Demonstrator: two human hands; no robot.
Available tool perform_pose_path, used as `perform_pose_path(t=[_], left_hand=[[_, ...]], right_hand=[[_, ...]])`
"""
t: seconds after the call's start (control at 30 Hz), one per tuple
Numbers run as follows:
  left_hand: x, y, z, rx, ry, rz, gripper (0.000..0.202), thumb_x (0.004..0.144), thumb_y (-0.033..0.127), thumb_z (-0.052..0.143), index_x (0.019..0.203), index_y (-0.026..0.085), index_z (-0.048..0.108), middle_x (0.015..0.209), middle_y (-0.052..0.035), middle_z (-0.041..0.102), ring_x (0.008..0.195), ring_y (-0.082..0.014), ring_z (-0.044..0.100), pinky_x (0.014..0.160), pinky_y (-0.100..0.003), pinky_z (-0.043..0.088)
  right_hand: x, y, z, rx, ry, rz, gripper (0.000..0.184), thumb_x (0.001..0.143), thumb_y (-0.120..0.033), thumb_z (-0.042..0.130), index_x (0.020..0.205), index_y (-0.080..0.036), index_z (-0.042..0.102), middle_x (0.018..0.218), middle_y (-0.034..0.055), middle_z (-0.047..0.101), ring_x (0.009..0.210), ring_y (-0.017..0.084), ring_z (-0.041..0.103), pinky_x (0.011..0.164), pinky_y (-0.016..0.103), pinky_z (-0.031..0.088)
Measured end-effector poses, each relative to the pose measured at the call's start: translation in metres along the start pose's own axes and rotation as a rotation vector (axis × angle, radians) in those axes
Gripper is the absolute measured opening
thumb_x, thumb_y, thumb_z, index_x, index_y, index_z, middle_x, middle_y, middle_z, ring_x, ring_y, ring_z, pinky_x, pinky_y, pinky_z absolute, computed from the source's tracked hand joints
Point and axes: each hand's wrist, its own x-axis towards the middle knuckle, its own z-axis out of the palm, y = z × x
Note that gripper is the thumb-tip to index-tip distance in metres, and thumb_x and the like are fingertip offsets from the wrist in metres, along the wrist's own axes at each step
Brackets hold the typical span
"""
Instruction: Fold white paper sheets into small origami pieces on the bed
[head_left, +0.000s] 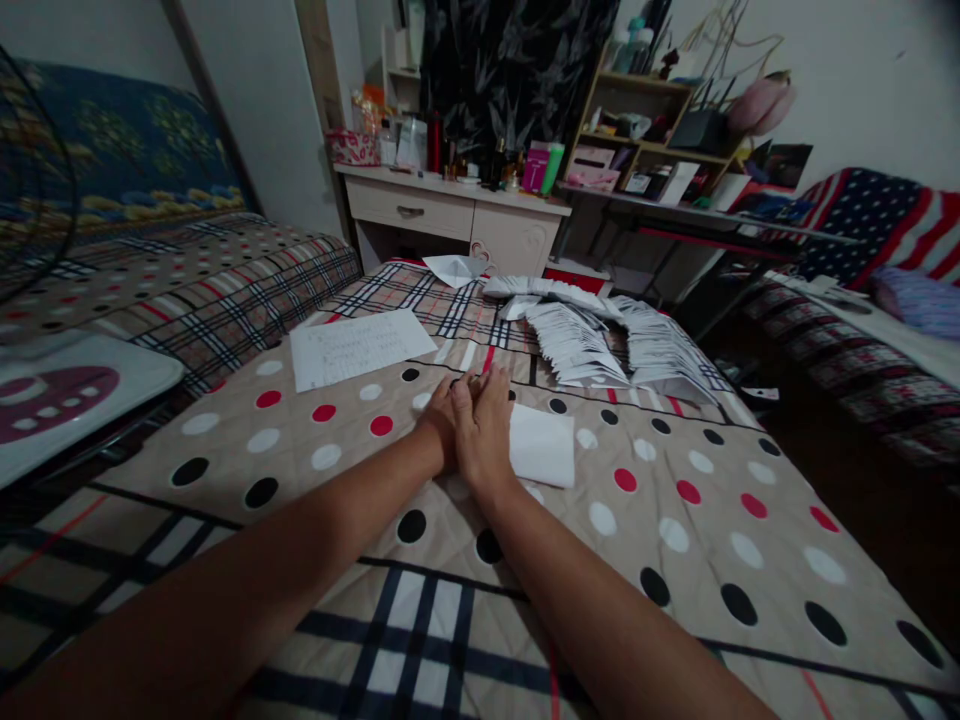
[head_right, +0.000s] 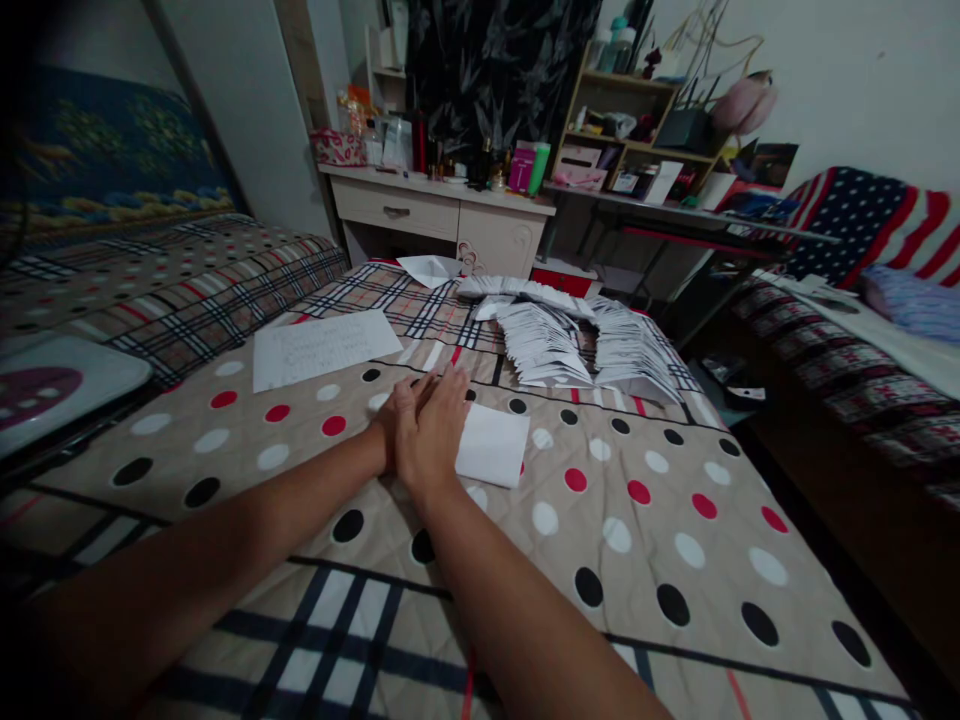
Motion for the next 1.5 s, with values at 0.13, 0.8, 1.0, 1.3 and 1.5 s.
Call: perform_pose_path(t=[0.13, 0.8, 1.0, 1.3, 1.5], left_hand=[[0.0, 0.003, -0.01, 0.101, -0.096, -0.029, 0.057, 0.091, 0.037, 0.046, 0.146, 0.025, 0.038, 0.158, -0.0063, 0.027, 0.148, -0.0314, 0.012, 0.118, -0.054, 0.011], [0.018, -0.026, -0.022, -0.5, 0.156, -0.176, 0.052, 0.073, 0.024, 0.069, 0.124, 0.022, 0.063, 0.086, -0.0013, 0.064, 0.067, -0.0125, 0.055, 0.066, -0.025, 0.046], [0.014, -0.026, -0.034, -0.916, 0.206, -0.377, 0.045, 0.069, 0.022, 0.065, 0.112, 0.012, 0.068, 0.074, 0.0015, 0.054, 0.053, -0.0069, 0.048, 0.047, -0.019, 0.037], [0.01, 0.014, -0.047, -1.357, 0.233, -0.516, 0.029, 0.069, 0.035, 0.068, 0.089, 0.014, 0.068, 0.075, -0.0031, 0.065, 0.061, -0.013, 0.059, 0.049, -0.022, 0.048], [0.008, 0.009, -0.043, -1.381, 0.254, -0.388, 0.036, 0.078, 0.037, 0.061, 0.104, 0.014, 0.066, 0.094, -0.008, 0.069, 0.07, -0.0158, 0.064, 0.057, -0.027, 0.054]], right_hand=[[-0.013, 0.015, -0.031, -0.205, -0.126, -0.082, 0.088, 0.091, -0.067, 0.028, 0.153, -0.006, 0.017, 0.161, 0.0183, 0.006, 0.149, 0.029, -0.001, 0.118, 0.054, 0.009], [-0.026, 0.081, -0.112, -0.463, -0.076, -0.344, 0.051, 0.091, -0.033, 0.053, 0.138, -0.015, 0.046, 0.154, 0.0192, 0.034, 0.145, 0.035, 0.021, 0.11, 0.065, 0.029], [-0.036, 0.057, -0.114, -0.406, -0.088, -0.727, 0.051, 0.085, -0.042, 0.063, 0.129, -0.019, 0.053, 0.145, 0.0151, 0.048, 0.139, 0.033, 0.037, 0.109, 0.061, 0.034], [-0.026, 0.061, -0.114, -0.222, 0.081, -0.714, 0.035, 0.087, -0.007, 0.05, 0.114, -0.023, 0.064, 0.117, 0.0095, 0.069, 0.111, 0.023, 0.062, 0.09, 0.044, 0.054], [-0.025, 0.063, -0.126, 0.004, 0.123, -0.642, 0.034, 0.085, -0.005, 0.049, 0.104, -0.025, 0.069, 0.104, 0.0063, 0.074, 0.101, 0.022, 0.068, 0.087, 0.043, 0.056]])
